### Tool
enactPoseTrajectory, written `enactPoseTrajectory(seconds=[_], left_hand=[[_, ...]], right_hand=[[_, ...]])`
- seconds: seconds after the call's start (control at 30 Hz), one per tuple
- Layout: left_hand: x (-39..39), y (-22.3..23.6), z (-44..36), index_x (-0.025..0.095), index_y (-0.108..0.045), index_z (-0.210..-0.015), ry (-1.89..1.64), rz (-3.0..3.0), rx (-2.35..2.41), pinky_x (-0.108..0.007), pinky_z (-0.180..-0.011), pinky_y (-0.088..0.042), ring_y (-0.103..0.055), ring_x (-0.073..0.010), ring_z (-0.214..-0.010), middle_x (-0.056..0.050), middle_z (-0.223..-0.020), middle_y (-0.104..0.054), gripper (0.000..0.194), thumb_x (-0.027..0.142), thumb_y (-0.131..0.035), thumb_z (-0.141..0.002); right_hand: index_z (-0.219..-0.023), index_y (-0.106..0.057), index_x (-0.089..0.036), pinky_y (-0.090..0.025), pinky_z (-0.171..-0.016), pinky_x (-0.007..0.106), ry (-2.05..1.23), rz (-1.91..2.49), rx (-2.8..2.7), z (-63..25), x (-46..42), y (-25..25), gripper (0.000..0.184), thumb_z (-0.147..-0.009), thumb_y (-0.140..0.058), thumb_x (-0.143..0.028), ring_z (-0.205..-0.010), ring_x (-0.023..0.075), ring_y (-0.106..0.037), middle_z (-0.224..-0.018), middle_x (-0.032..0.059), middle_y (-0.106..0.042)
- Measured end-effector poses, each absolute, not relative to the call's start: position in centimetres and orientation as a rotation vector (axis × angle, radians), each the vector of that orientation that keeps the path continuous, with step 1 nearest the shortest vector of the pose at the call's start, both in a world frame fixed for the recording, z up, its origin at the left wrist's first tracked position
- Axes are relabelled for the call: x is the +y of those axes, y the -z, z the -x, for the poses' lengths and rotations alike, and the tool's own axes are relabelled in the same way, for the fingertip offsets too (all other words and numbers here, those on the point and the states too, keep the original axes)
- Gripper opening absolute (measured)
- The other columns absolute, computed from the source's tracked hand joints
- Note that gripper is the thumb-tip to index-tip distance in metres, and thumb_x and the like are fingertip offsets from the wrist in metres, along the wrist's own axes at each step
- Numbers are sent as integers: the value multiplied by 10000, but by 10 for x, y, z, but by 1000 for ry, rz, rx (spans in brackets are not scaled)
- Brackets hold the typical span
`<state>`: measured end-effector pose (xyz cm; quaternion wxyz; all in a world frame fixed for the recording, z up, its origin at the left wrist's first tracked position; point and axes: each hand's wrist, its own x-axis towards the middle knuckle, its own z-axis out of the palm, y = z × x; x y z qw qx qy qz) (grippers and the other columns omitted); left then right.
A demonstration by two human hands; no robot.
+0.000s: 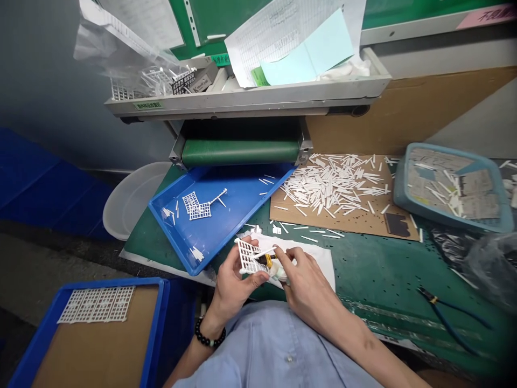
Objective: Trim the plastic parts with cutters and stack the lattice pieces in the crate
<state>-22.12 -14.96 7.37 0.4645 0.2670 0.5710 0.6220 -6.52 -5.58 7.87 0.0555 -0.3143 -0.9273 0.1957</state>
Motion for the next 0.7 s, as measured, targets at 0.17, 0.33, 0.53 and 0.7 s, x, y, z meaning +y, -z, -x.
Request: enactPoseTrajectory(seconds=[0.17, 0.33, 0.53, 0.7], left_hand=[[-144, -74, 222, 208, -489, -1326, -1476, -684, 1419, -382, -1028, -456, -545, -285, -1214, -111, -1354, -554, 703, 261, -791, -693], [-127, -66, 218, 182, -507, -1296, -1493, -685, 1398, -393, -1019, -464, -560, -288, -1193, -132, -1336, -562, 701, 271, -806, -669], [-105, -47, 213, 178, -516, -1292, -1478, -649, 1347, -388, -1053, -427, -515, -283, -1248, -139, -1345, -555, 707, 283, -811, -658], [-88, -17, 210, 177, -515, -1292, -1423, -585, 1308, -402, -1032, -436, -555, -270, -1202, -146, -1340, -561, 686, 316, -793, -680]], right_hand=[[-1302, -433, -91, -439, -850, 370, -697, 1104, -2814, 66, -49, -80, 597, -707, -482, -84, -991, 269, -497, -1268, 194, -397], [-1163, -519, -114, -320, -989, 455, -600, 1042, -2935, 63, -30, -81, 427, -738, -482, -129, -1178, 334, -407, -1191, 169, -520], [-1034, -517, -141, -383, -765, 311, -750, 1067, -3003, 60, -9, -64, 272, -771, -450, -152, -929, 234, -539, -1016, 123, -585], [-1025, -518, -166, -361, -666, 304, -768, 1178, -3079, 54, 7, -40, 227, -814, -443, -205, -857, 242, -608, -1028, 119, -633]])
